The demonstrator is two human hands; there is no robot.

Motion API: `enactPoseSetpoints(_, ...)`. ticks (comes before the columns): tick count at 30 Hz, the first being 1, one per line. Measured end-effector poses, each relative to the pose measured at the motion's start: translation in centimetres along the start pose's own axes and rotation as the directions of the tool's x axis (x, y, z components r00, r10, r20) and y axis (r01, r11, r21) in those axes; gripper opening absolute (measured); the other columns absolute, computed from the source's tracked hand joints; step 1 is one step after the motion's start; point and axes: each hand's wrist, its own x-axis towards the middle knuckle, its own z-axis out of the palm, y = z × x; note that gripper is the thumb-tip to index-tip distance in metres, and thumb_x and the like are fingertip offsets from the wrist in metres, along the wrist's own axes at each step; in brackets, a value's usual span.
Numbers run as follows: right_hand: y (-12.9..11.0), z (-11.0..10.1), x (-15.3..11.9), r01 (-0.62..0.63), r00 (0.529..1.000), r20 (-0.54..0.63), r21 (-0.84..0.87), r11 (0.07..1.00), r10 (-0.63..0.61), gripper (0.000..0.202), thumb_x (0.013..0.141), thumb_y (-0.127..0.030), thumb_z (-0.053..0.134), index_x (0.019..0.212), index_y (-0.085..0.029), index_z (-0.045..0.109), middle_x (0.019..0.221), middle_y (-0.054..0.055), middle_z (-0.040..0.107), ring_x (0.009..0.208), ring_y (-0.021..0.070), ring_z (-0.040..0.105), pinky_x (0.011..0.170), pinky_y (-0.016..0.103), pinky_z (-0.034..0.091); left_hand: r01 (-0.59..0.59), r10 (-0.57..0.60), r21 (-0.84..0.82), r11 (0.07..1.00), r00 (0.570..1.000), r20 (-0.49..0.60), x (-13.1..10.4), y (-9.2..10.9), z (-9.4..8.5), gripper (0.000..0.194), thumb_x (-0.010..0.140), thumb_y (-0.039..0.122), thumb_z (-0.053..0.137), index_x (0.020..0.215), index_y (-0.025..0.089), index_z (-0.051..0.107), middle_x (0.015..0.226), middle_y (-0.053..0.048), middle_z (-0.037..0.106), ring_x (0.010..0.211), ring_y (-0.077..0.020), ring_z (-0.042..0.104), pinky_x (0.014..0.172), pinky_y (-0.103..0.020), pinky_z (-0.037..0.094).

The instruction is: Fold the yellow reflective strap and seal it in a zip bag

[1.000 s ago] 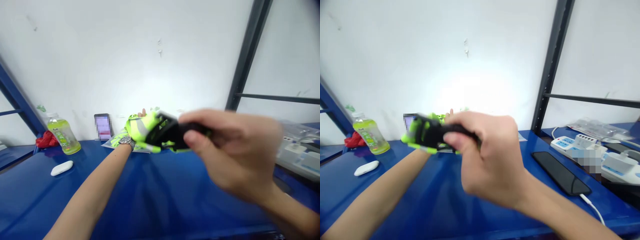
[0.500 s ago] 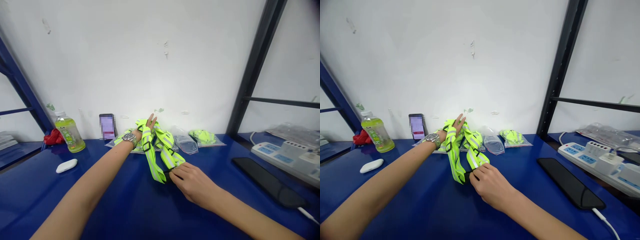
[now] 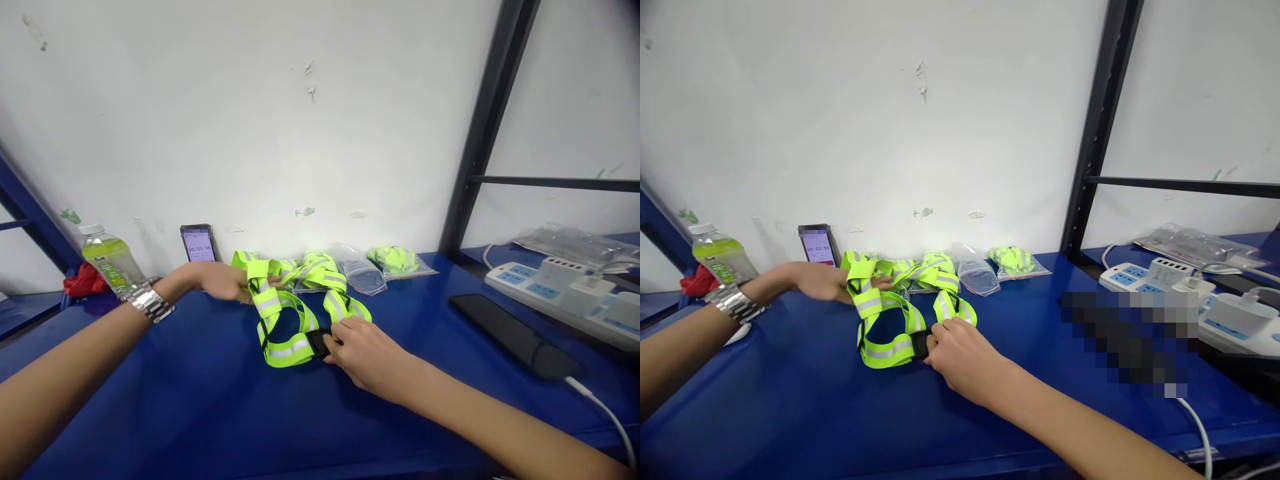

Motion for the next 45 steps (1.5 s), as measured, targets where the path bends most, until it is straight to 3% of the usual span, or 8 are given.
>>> enactPoseSetpoints(2,-0.1,-0.1,-0.1,-0.009,1.0,0.0,0.042,0.999,0.009,0.02,0.093,-0.018,0.046,0.088,-0.011,0.064,0.079,0.01,0.057,0.076,0.022,0.056,0.068,0.034,0.042,0.136,-0.097,-0.147,0.98,0.965,0.245,0.0,-0.4,-1.4,0.026,0.064,0.041,0.074,0.078,0.019,0.073,0.078,-0.007,0.071,0.072,-0.0215,0.065,0.066,-0.029,0.051)
enactPoseSetpoints(4,-0.1,-0.2,-0.2,-0.028,1.0,0.015,0.122,0.992,0.027,0.02,0.093,-0.017,0.046,0.09,-0.01,0.064,0.082,0.011,0.057,0.079,0.0219,0.055,0.07,0.034,0.043,0.272,-0.222,-0.216,0.938,0.948,0.227,0.3,-1.2,-2.2,0.026,0.071,0.042,0.067,0.077,0.018,0.073,0.067,-0.007,0.067,0.06,-0.0186,0.061,0.059,-0.028,0.048)
enactPoseSetpoints(8,0.8,-0.5,-0.6,-0.019,1.0,-0.01,0.428,0.904,0.026,0.025,0.09,-0.015,0.049,0.112,-0.014,0.06,0.103,0.012,0.057,0.092,0.0195,0.055,0.077,0.03,0.047,0.393,-0.371,-0.031,0.919,0.837,-0.403,1.0,-1.8,-1.4,0.034,0.075,0.033,0.061,0.046,0.016,0.056,0.038,0.002,0.037,0.037,-0.0093,0.033,0.044,-0.024,0.027)
enactPoseSetpoints(13,2.4,-0.4,-0.2,-0.009,0.987,-0.14,0.453,0.891,0.081,0.047,0.085,-0.031,0.061,0.128,-0.017,0.051,0.12,0.013,0.053,0.112,0.0275,0.043,0.096,0.044,0.041,0.277,0.059,0.282,0.919,0.61,-0.79,-0.8,4.1,3.9,0.035,0.088,0.029,0.045,0.055,0.017,0.044,0.047,0.003,0.036,0.047,-0.0098,0.032,0.051,-0.026,0.024)
enactPoseSetpoints(16,2.7,0.2,0.3,-0.02,0.998,-0.05,0.402,0.915,0.044,0.054,0.082,-0.046,0.062,0.125,-0.013,0.053,0.122,0.016,0.052,0.11,0.0315,0.043,0.095,0.051,0.04,-0.069,0.268,0.434,0.898,0.869,-0.416,-2.6,7.8,9.0,0.021,0.091,0.029,0.043,0.08,0.016,0.056,0.067,-0.002,0.054,0.061,-0.0139,0.048,0.06,-0.027,0.036)
enactPoseSetpoints(19,2.8,0.7,0.3,-0.025,0.999,0.035,0.444,0.896,0.011,0.047,0.088,-0.047,0.054,0.12,-0.013,0.054,0.112,0.015,0.056,0.102,0.0278,0.048,0.094,0.047,0.041,-0.171,0.266,0.46,0.871,0.952,-0.151,-3.8,8.2,13.0,0.022,0.093,0.031,0.042,0.099,0.016,0.057,0.107,-0.012,0.056,0.094,-0.0227,0.053,0.08,-0.036,0.042)
enactPoseSetpoints(41,3.3,1.5,-0.7,-0.21,0.977,0.124,0.68,0.703,0.172,0.046,0.08,-0.047,0.067,0.115,-0.022,0.053,0.111,0.006,0.057,0.106,0.025,0.044,0.09,0.04,0.042,-0.15,0.171,0.195,0.969,0.981,-0.096,-4.5,5.5,14.8,0.009,0.085,0.023,0.05,0.094,0.02,0.049,0.114,-0.004,0.055,0.102,-0.022,0.051,0.089,-0.04,0.037)
enactPoseSetpoints(45,3.7,1.4,-1.0,-0.215,0.977,0.15,0.676,0.704,0.154,0.051,0.082,-0.051,0.063,0.122,-0.022,0.051,0.118,0.007,0.055,0.112,0.0267,0.043,0.094,0.042,0.041,-0.11,0.126,0.167,0.98,0.988,-0.087,-5.4,4.4,14.1,0.048,0.087,0.048,0.054,0.127,0.025,0.042,0.136,-0.007,0.045,0.122,-0.0262,0.046,0.1,-0.041,0.038)
